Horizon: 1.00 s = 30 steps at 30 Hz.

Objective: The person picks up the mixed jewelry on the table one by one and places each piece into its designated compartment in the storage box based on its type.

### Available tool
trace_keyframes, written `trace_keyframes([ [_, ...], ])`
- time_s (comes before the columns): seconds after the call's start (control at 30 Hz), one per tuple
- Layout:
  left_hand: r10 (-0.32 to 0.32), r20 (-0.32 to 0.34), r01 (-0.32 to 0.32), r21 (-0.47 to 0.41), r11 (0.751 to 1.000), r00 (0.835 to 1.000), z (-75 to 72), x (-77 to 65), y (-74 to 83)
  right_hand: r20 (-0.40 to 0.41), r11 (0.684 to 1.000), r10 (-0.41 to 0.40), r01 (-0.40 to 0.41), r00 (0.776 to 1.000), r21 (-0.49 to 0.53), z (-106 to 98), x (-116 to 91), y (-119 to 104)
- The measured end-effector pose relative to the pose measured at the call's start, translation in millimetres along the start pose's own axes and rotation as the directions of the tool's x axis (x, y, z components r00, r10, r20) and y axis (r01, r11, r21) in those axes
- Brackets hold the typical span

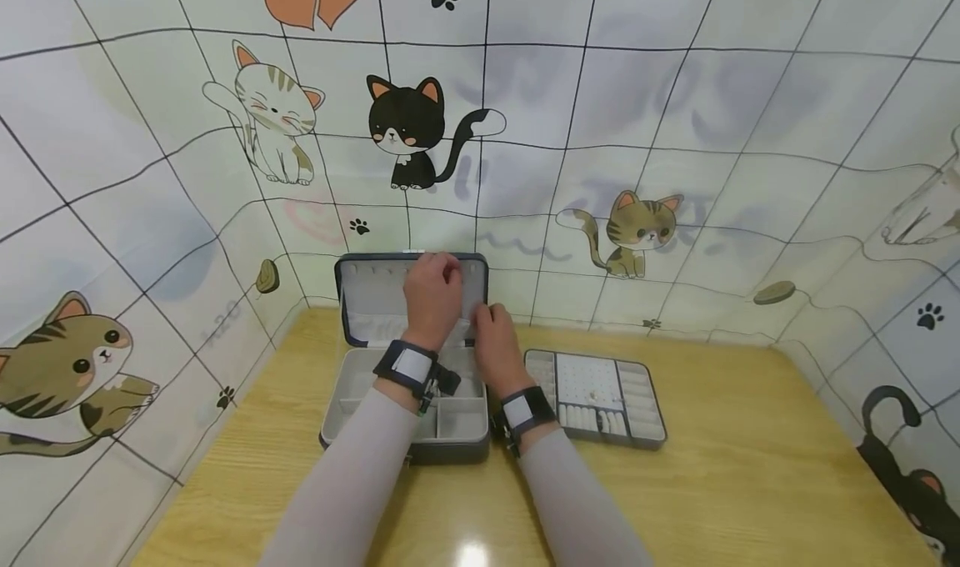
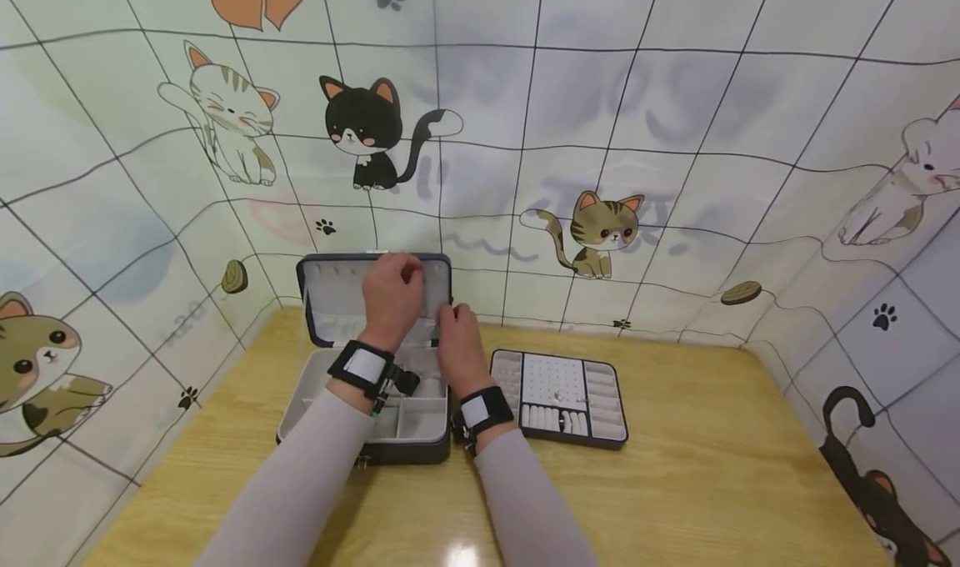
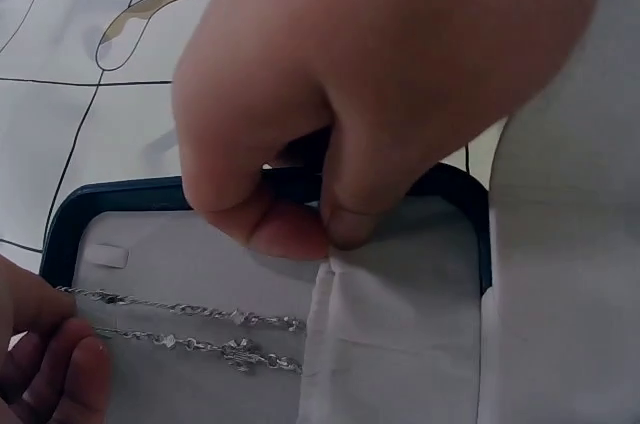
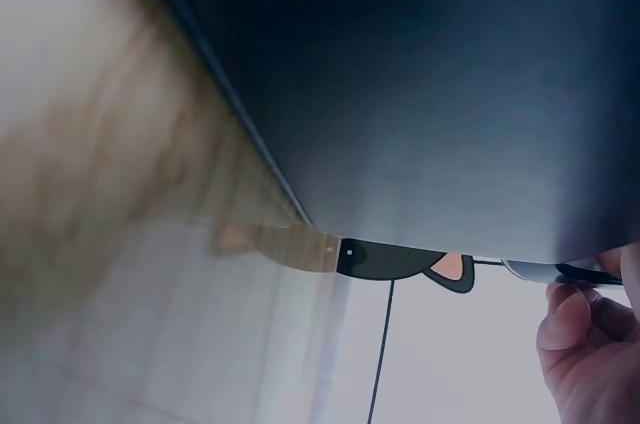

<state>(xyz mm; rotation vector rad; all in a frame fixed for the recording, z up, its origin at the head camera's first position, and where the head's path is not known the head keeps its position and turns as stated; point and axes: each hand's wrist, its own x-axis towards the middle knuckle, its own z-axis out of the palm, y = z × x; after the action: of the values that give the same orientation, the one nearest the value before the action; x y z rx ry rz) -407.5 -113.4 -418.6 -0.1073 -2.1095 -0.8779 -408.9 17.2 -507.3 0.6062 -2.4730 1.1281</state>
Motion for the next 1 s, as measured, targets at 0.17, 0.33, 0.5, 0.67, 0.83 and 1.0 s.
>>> trace_keyframes([
  [0.17,0.032,-0.021,-0.031,0.033,0.999,0.999,2.6,-0.7,0.4,0.01,0.998,0.054,-0.054,0.999,0.043,2,2,1],
  [0.33,0.034,-0.006,-0.034,0.044,0.998,0.999,1.1,-4.1,0.6,0.006,0.995,0.073,-0.073,0.997,0.068,3,1,2],
  [0.5,0.048,0.026,-0.049,0.066,0.997,0.999,-5.6,-8.0,0.9,0.027,0.993,0.089,-0.091,0.996,0.076,2,-1,-1],
  [0.67,0.137,0.023,-0.138,0.068,0.988,0.99,-17.3,-9.0,5.4,0.003,0.987,0.116,-0.115,0.993,0.115,-1,-2,-1],
  [0.83,0.16,0.023,-0.162,0.069,0.984,0.987,-33.5,-12.8,3.9,-0.067,0.98,-0.141,0.13,0.988,-0.154,-6,-4,3],
  [1.0,0.081,0.071,-0.093,0.172,0.981,0.994,-62.5,-18.8,-12.7,-0.049,0.999,-0.022,0.02,0.999,-0.042,-12,-7,5],
])
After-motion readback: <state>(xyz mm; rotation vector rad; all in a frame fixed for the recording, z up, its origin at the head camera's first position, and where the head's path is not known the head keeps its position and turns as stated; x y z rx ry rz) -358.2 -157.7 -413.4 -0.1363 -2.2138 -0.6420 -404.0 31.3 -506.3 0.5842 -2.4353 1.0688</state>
